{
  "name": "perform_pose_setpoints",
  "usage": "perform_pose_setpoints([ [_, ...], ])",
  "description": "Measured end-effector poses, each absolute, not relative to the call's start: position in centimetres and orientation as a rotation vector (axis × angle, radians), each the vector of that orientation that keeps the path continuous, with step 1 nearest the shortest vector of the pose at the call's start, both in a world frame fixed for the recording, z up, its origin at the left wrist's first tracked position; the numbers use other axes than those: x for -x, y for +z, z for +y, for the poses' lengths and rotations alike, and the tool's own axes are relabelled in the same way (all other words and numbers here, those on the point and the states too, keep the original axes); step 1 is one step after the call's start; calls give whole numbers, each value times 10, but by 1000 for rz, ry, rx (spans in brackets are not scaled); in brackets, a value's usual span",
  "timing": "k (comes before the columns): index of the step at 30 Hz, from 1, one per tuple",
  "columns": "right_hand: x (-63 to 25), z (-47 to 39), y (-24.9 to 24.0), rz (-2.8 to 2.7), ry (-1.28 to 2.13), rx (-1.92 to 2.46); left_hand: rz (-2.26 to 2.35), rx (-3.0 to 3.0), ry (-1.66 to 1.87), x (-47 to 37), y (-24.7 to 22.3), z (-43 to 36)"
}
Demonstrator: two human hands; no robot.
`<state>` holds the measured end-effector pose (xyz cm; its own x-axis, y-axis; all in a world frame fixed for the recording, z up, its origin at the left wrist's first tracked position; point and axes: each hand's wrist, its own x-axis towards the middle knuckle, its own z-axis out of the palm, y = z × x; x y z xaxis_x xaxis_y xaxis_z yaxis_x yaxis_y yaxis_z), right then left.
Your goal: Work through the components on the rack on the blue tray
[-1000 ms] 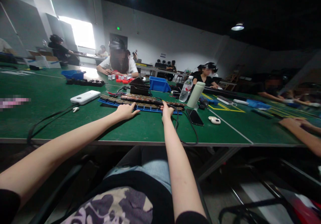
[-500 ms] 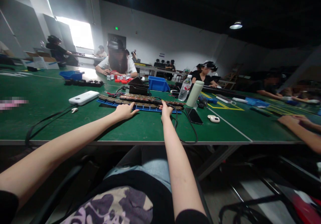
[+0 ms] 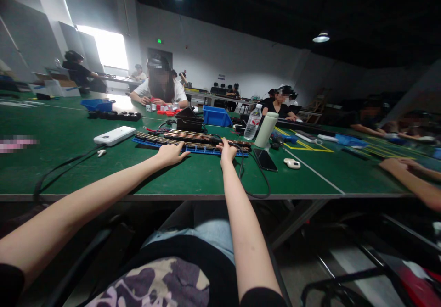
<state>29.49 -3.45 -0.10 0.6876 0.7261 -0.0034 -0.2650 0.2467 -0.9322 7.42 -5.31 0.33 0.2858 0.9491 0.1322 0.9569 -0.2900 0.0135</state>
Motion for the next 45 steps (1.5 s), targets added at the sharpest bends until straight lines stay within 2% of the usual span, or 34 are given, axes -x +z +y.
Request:
perform_pose_setpoints([
  [45,-293,-43,8,-407,805,1175,-1840,2466,-149,-76,7,-56],
])
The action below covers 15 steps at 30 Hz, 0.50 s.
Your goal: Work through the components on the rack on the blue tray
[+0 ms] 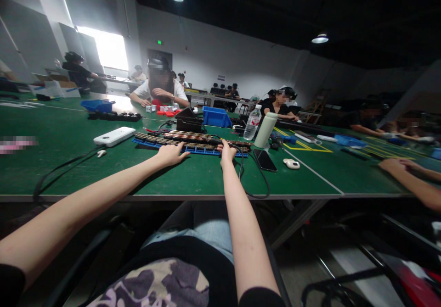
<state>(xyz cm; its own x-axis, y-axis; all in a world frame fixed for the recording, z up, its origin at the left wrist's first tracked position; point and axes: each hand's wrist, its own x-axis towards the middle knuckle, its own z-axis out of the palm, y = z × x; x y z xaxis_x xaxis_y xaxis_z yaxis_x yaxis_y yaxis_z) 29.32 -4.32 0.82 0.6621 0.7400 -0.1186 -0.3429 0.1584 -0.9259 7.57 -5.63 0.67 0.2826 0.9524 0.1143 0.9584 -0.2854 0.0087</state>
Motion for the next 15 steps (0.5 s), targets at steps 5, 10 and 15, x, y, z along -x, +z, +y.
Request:
perform_pose_setpoints([
  [5,-296,-40,6,-425,818,1161,-1841,2468,-145,-76,6,-56],
  [10,-299,-35,1,-488,810,1151,-1844,2467,-135,-76,7,-57],
  [15,-299,-33,-2,-485,802,1132,-1834,2466,-145,-75,6,-55],
])
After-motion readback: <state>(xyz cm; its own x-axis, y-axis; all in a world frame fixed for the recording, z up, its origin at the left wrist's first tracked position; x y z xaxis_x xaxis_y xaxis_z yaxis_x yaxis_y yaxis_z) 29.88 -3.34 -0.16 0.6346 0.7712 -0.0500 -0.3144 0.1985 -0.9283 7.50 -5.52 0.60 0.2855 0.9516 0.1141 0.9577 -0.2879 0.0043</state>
